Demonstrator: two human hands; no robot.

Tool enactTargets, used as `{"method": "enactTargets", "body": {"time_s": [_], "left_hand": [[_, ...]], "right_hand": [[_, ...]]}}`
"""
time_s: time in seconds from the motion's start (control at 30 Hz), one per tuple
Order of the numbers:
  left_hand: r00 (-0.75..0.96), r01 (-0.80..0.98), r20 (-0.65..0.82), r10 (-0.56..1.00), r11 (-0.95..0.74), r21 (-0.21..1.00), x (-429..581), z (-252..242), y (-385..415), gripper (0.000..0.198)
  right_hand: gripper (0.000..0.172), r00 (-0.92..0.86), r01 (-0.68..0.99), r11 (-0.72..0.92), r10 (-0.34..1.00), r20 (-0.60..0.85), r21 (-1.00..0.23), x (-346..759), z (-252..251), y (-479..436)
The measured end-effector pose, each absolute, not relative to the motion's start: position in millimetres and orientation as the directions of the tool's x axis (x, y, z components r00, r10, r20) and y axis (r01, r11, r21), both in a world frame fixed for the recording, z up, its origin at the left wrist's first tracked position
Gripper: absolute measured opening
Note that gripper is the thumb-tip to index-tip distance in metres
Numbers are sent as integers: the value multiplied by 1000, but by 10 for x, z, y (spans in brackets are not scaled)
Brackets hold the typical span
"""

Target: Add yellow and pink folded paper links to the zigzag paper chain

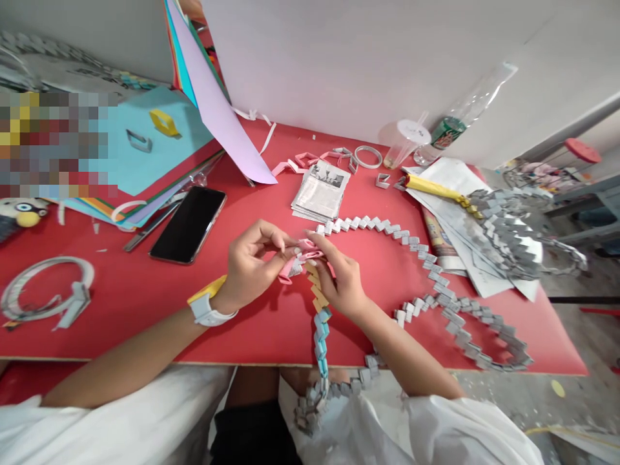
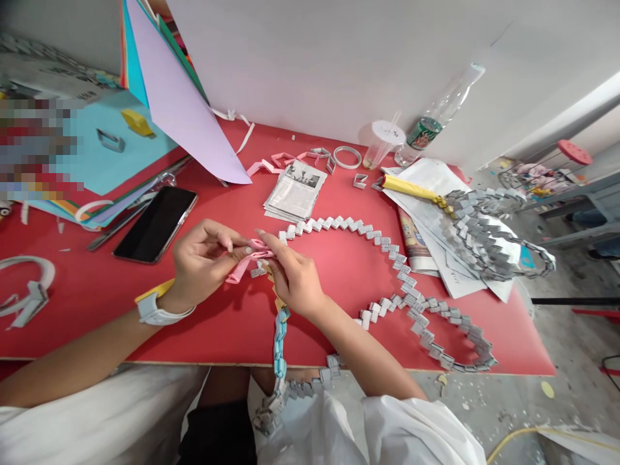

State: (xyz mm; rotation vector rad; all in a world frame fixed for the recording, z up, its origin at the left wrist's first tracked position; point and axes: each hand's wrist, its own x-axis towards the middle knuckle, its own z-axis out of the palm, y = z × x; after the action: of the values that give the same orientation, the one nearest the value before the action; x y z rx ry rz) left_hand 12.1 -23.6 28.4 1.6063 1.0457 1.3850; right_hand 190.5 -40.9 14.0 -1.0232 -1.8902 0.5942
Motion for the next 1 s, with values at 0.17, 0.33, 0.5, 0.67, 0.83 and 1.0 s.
{"method": "enactTargets", "body": {"time_s": [0.17, 0.33, 0.5, 0.67, 0.83, 1.0], "left_hand": [[124, 249, 536, 835, -549, 798, 78, 216, -214, 13], [267, 145, 392, 881, -438, 887, 85, 279, -58, 19], [274, 203, 532, 801, -589, 783, 66, 331, -68, 4], [246, 244, 583, 774, -632, 736, 85, 336, -168, 9], [326, 446, 718, 615, -770, 457, 84, 351, -197, 12], [456, 511, 756, 470, -833, 210, 17, 317, -159, 19]], "right_hand": [[44, -331, 546, 634, 763, 555, -547, 1938, 144, -388], [48, -339, 627, 685, 668, 662, -371, 1944, 104, -362], [52, -289, 610, 691, 649, 704, -387, 1906, 108, -381], [48, -229, 542, 670, 699, 677, -508, 1873, 92, -426], [52, -249, 551, 678, 690, 680, -486, 1892, 91, -407], [53, -319, 599, 711, 634, 704, -368, 1925, 136, -357]]}}
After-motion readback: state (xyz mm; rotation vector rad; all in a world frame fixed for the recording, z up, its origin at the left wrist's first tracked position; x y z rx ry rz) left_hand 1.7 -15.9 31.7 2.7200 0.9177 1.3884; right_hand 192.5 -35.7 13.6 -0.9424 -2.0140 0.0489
